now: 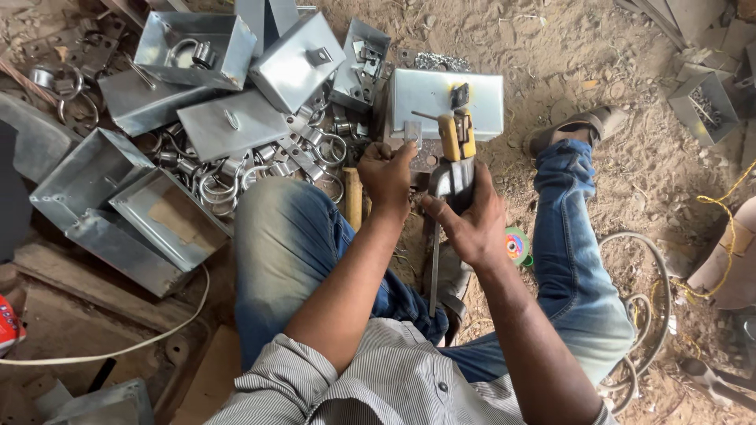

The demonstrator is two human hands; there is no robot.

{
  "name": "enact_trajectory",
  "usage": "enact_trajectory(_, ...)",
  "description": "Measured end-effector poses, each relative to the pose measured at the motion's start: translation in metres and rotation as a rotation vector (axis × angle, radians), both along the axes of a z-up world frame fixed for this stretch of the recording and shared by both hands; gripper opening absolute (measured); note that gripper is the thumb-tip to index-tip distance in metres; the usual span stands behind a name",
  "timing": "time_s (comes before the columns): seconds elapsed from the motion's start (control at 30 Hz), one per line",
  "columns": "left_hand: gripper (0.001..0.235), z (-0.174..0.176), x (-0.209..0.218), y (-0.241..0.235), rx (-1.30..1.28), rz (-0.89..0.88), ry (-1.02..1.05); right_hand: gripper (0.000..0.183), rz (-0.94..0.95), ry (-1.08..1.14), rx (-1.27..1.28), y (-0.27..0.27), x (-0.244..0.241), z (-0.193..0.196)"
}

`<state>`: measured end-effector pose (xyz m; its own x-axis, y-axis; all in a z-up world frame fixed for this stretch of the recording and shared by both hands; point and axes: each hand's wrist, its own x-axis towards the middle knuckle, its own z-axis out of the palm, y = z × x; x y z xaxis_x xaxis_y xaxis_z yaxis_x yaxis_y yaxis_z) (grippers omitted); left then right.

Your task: The person welds metal components onto rectangular boxes using a welding rod, handling the boxes and components by hand and then setting them aside.

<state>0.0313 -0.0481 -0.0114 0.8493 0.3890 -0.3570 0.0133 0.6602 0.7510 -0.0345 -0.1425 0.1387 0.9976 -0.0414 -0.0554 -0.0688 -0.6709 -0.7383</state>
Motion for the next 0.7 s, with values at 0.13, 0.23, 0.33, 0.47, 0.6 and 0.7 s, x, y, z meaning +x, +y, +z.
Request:
enact_trajectory(0.13,0.035,0.002,0.001,0.002,0.016,-0.023,0.064,0.066,-0.011,0.012,-0.07,0.002,0.001,-0.003)
enact_trajectory(0.23,0.036,0.004,0.0,0.0,-0.011,-0.002,0.059,0.064,-0.014,0.047,-0.017,0.003,-0.002,0.0)
enact_trajectory(0.33,0.035,0.006,0.0,0.0,-0.021,0.005,0.044,0.062,-0.076,0.129,-0.053,0.004,-0.002,-0.002)
enact_trajectory(0.47,0.038,0.006,0.0,-0.001,0.038,-0.004,0.079,0.064,0.003,0.015,-0.11,0.002,0.0,-0.006)
enact_trajectory(0.6,0.039,0.007,0.001,0.0,-0.024,0.01,0.01,0.064,-0.034,0.008,0.058,-0.001,-0.004,-0.005)
enact_trajectory(0.7,0.038,0.01,-0.002,0.001,0.023,-0.028,0.07,0.062,-0.048,0.038,0.019,0.0,-0.001,-0.009)
